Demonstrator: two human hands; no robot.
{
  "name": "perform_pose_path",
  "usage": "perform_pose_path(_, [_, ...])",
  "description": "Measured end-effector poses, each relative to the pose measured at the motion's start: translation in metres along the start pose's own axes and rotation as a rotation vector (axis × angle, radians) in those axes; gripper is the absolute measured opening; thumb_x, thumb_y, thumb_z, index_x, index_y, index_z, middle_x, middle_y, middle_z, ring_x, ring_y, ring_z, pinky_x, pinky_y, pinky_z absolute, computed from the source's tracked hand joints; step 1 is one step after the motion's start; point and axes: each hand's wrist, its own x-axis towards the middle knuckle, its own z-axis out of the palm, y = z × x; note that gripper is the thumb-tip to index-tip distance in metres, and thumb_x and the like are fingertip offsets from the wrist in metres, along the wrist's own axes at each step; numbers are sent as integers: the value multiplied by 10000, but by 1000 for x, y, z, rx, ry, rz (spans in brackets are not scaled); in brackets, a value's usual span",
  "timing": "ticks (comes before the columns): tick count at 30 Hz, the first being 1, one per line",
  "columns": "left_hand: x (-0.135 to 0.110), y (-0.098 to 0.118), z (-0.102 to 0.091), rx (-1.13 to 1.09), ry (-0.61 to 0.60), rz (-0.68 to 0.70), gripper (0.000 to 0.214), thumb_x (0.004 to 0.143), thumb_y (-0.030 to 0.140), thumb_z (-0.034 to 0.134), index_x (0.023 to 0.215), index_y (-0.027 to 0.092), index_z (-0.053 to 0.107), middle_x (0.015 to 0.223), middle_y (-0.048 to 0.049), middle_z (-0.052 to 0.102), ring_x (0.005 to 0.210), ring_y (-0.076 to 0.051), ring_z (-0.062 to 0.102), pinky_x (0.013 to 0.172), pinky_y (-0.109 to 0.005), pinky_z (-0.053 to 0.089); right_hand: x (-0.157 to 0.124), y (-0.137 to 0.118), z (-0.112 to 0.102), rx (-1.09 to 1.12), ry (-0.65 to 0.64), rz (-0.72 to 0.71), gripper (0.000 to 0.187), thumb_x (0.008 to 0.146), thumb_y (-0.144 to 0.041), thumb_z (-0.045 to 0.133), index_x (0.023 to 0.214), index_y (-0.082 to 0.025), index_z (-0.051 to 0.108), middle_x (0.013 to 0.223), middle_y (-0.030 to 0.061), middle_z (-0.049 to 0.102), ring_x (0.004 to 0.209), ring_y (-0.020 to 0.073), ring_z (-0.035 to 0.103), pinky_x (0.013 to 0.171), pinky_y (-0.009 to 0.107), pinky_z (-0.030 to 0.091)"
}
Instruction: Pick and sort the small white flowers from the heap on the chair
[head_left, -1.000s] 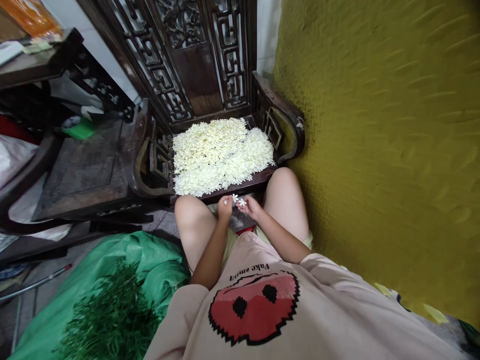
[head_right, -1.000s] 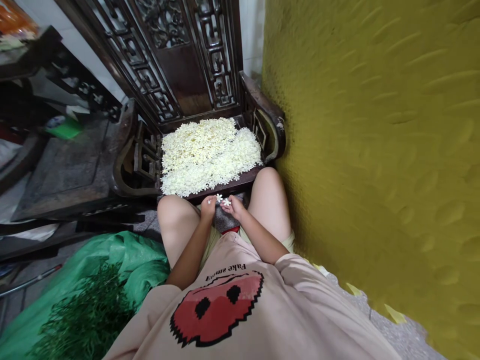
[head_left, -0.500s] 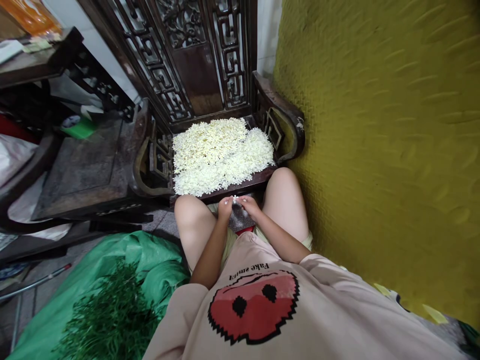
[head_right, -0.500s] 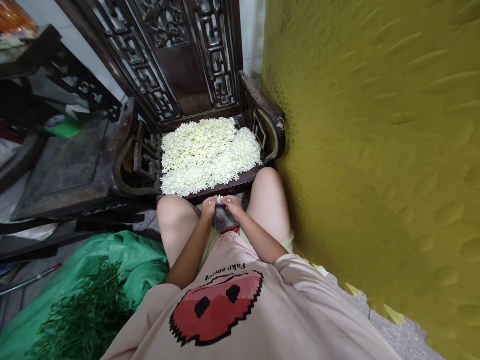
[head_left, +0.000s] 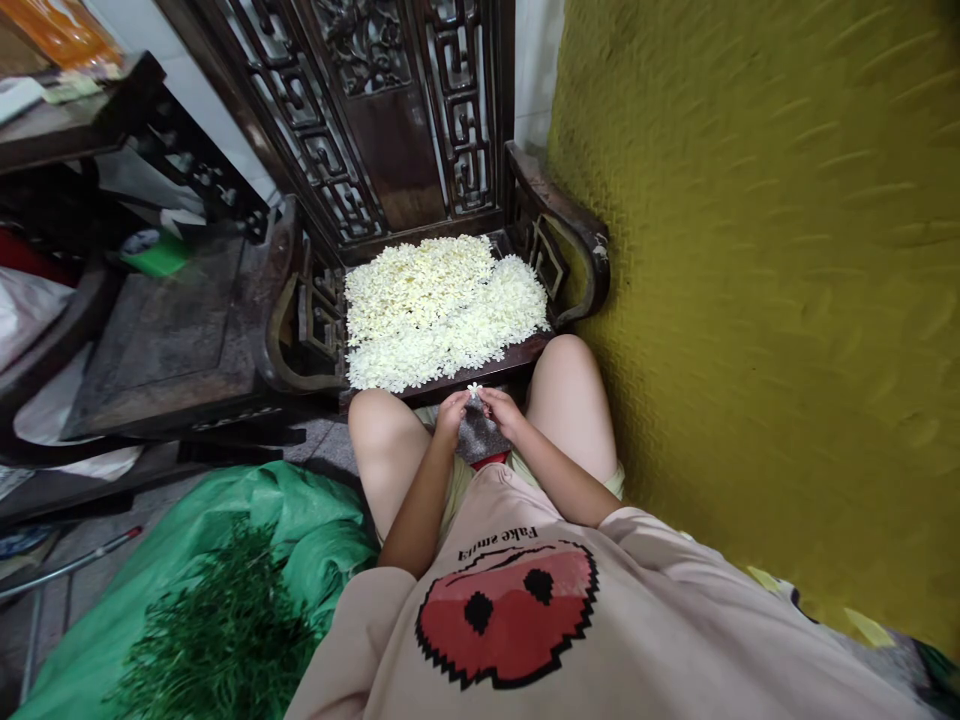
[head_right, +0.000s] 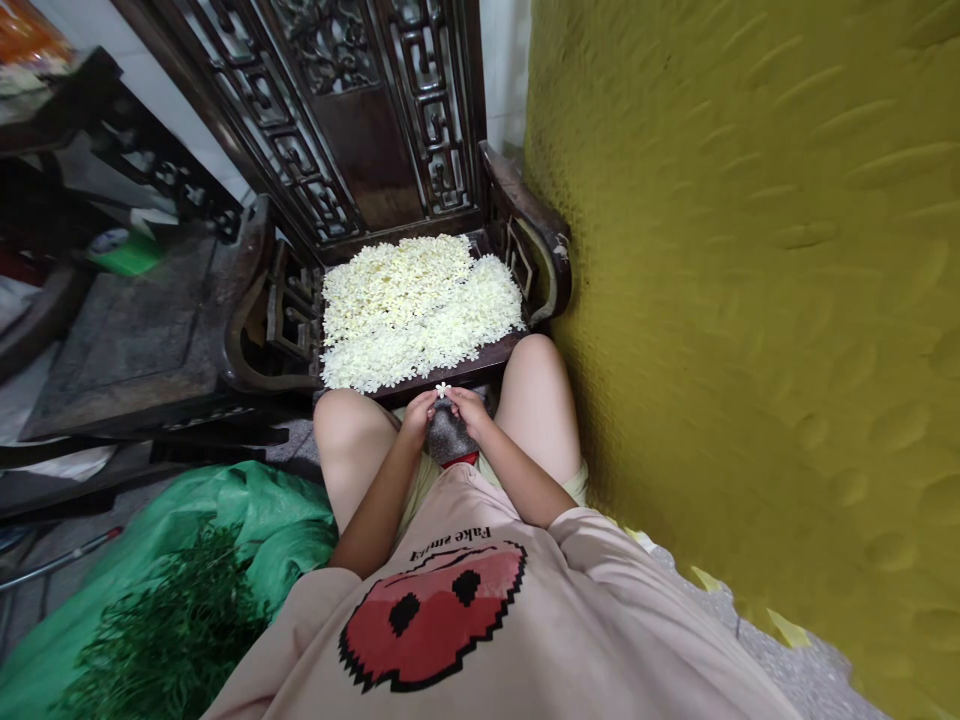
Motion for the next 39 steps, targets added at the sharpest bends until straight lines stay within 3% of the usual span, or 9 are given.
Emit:
perform_pose_path(3, [-1, 2, 1, -14, -12, 4, 361, 516, 428, 727, 677, 127, 612, 541, 24, 500, 474, -59, 381, 489, -219, 279, 1, 1, 0, 9, 9, 9, 290, 566, -380, 705, 715, -154, 599, 486, -84, 475, 401, 33, 333, 406, 183, 222])
perform_pose_path(6, [-3, 4, 2, 61, 30, 82, 287, 547, 396, 702, 635, 143, 601, 580, 0, 542, 555, -100, 462, 571, -239, 344, 0, 1, 1, -35, 35, -5, 287, 561, -386, 691, 709, -159, 596, 502, -75, 477, 421, 44, 338, 428, 190, 243])
perform_pose_path(10, [-9, 7, 3, 249, 139, 250, 163, 598, 316, 655, 570, 166, 598, 622, -27, 585, 662, -155, 522, 690, -276, 384, -5, 0, 4, -206, 187, -242, 224, 573, -353, 682, 699, -195, 586, 617, -39, 551, 570, 100, 461, 556, 209, 368])
perform_pose_path(12, [-12, 9, 3, 310, 192, 285, 128, 618, 288, 630, 570, 172, 603, 611, -27, 583, 644, -160, 518, 681, -280, 385, -8, -2, 5, -313, 175, -367, 175, 602, -336, 667, 701, -206, 604, 690, -16, 591, 680, 135, 510, 665, 237, 408])
perform_pose_path(15, [-13, 11, 3, 322, 190, 303, 113, 623, 278, 623, 580, 174, 616, 607, -27, 591, 634, -161, 522, 668, -278, 389, -11, -5, 5, -394, 113, -402, 109, 632, -310, 641, 673, -209, 631, 716, 3, 616, 741, 163, 536, 765, 273, 412])
perform_pose_path(25, [-8, 4, 3, 45, 21, 123, 324, 510, 419, 727, 656, 138, 659, 627, -31, 621, 628, -138, 540, 646, -268, 404, -8, -7, 3, -390, 122, -359, 98, 647, -305, 636, 668, -210, 650, 737, 8, 645, 771, 171, 557, 794, 288, 413])
perform_pose_path(34, [-10, 10, 0, -19, -53, 27, 403, 511, 494, 743, 620, 129, 610, 449, 49, 409, 448, -54, 351, 478, -229, 262, -8, -8, 3, -312, 46, -302, 112, 657, -307, 636, 674, -198, 659, 680, -12, 628, 628, 128, 526, 628, 240, 403])
perform_pose_path(39, [-8, 7, 1, -57, 2, 14, 408, 500, 460, 756, 714, 128, 653, 582, -7, 571, 506, -72, 437, 491, -228, 300, -8, -6, 4, -294, 76, -288, 110, 648, -305, 649, 668, -197, 655, 669, -11, 613, 634, 128, 518, 629, 235, 398])
